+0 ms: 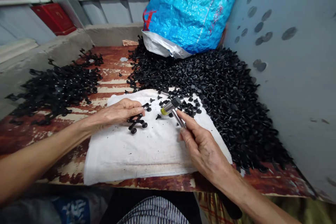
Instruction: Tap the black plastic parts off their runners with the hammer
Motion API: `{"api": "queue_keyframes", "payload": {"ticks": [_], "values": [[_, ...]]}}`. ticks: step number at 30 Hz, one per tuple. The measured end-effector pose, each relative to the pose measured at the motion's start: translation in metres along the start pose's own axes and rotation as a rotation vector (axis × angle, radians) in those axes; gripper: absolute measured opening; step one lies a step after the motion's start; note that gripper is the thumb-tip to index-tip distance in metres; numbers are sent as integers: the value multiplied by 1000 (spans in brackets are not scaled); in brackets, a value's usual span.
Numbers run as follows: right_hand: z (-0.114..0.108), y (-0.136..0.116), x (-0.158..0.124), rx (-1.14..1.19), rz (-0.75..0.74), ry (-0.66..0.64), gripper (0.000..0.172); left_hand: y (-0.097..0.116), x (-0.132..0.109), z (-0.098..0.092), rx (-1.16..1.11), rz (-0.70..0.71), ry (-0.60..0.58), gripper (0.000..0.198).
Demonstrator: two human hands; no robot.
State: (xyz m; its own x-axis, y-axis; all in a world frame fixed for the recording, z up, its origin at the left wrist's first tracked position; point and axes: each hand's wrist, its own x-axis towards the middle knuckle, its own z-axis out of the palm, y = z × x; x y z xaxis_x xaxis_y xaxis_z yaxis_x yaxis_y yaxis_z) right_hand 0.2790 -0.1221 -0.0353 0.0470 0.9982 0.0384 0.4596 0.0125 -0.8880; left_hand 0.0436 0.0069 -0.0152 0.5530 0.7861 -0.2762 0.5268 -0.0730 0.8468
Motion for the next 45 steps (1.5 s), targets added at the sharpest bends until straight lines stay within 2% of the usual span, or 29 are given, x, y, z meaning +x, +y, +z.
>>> {"api": "queue_keyframes", "payload": {"ticks": [6,11,21,27,36,45], "values": [[-1,1,-2,-10,7,-8,53,4,1,0,88,19,62,24],[-2,1,-1,-56,-31,-5,52,12,0,1,136,-12,69,23],[-3,5,-1,-119,-122,10,50,11,3,0,318,-17,44,26],[-4,2,-1,-133,-139,7,51,9,6,0,351,-2,60,28],[-2,1,0,-88,-86,-25,55,13,5,0,382,-30,56,28],[-3,2,-2,-75,-63,-25,54,12,4,0,327,-31,72,29]]}}
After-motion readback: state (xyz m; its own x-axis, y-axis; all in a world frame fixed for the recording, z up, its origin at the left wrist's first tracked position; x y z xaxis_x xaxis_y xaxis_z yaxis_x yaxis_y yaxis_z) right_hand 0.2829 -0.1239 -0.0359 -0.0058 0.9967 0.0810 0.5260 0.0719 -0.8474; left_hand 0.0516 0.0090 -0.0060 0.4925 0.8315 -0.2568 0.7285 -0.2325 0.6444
